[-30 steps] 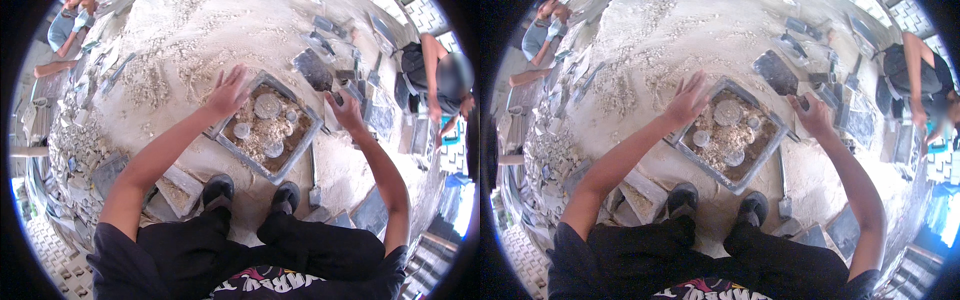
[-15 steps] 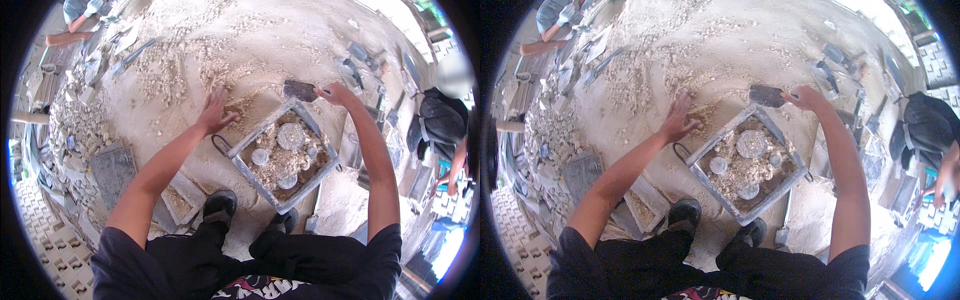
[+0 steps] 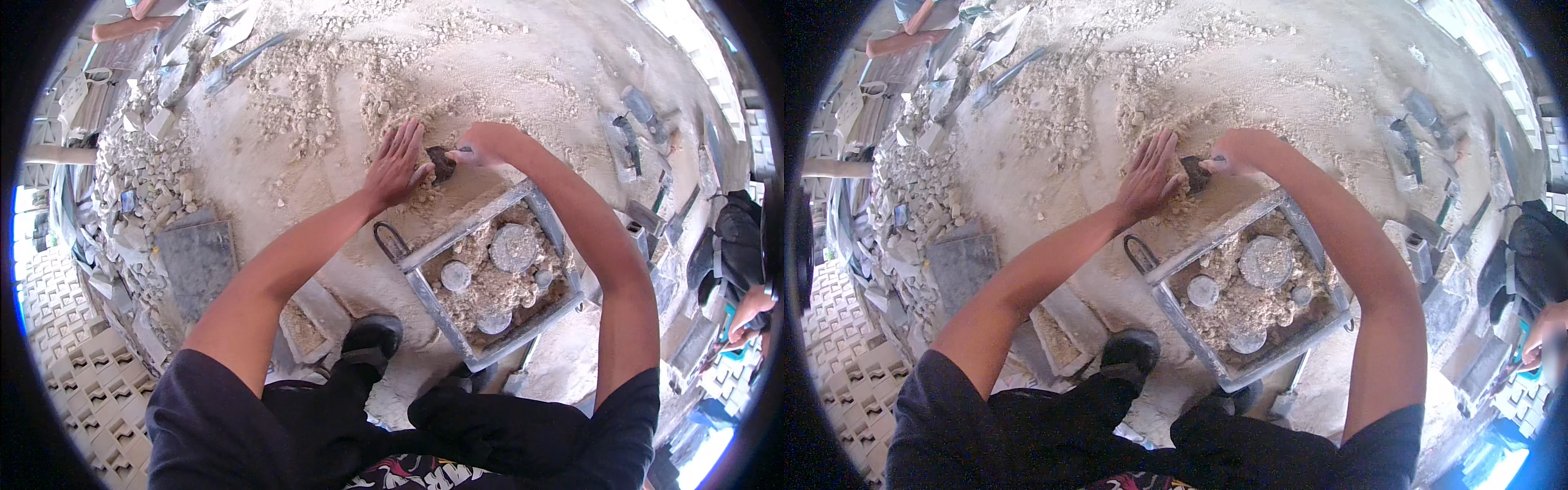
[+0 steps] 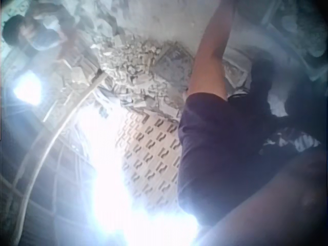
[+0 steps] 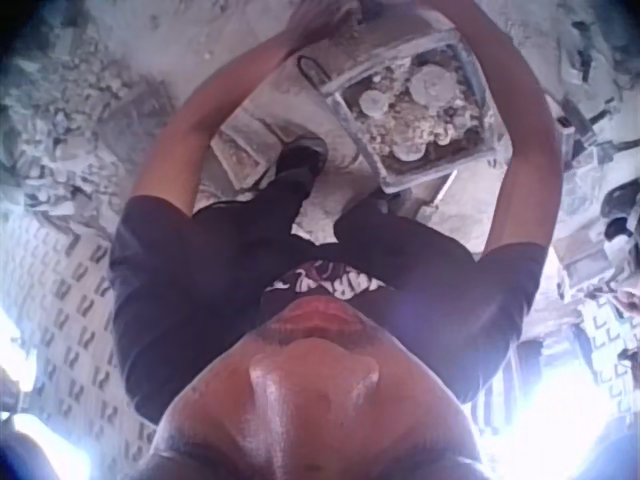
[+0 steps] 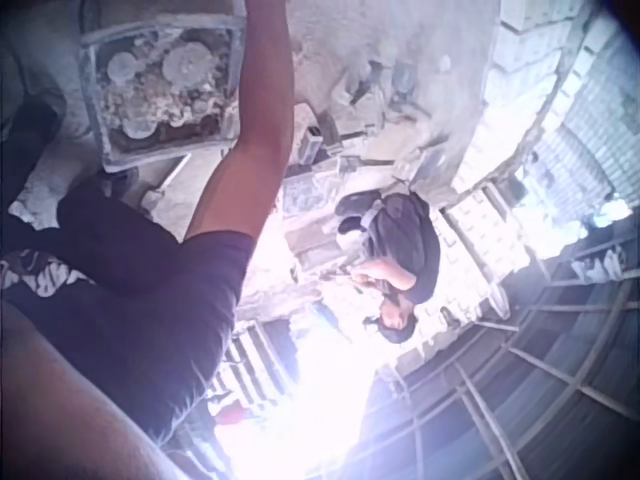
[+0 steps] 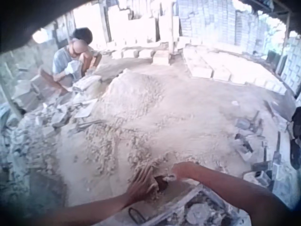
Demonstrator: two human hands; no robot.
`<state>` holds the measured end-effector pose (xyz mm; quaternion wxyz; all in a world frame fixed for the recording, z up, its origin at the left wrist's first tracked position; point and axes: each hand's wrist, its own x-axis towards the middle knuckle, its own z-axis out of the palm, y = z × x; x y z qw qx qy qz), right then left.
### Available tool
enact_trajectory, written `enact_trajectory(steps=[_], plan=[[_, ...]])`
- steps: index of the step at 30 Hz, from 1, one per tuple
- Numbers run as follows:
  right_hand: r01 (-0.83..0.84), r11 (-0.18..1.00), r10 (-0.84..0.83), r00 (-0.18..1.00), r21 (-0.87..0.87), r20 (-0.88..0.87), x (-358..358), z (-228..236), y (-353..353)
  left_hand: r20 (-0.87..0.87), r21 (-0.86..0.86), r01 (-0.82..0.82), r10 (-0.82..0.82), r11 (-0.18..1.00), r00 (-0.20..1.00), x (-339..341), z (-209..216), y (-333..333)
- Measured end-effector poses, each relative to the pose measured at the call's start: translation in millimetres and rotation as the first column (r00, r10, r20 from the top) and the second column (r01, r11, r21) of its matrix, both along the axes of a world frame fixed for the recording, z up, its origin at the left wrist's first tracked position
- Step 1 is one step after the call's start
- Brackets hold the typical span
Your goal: The person fills a square mold with crushed stone and mortar, leveling the surface with a trowel and smoothing it by hand.
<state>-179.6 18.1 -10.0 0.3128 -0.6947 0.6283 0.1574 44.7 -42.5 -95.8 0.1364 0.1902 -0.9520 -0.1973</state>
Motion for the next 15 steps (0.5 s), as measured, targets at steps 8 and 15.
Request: enact_trajectory(steps=[8, 15], plan=[[0.145, 0.963, -0.132, 0.989, -0.226, 0.074, -29, 14, 31, -0.211, 0.261, 0.101, -0.046, 0.96, 0.976, -27, 33, -10], [0.407, 0.81, -0.332, 0.912, -0.423, 0.242, -57, 74, 78, -0.438, 0.361, 0.123, 0.052, 0.924, 0.897, -49, 108, -6]])
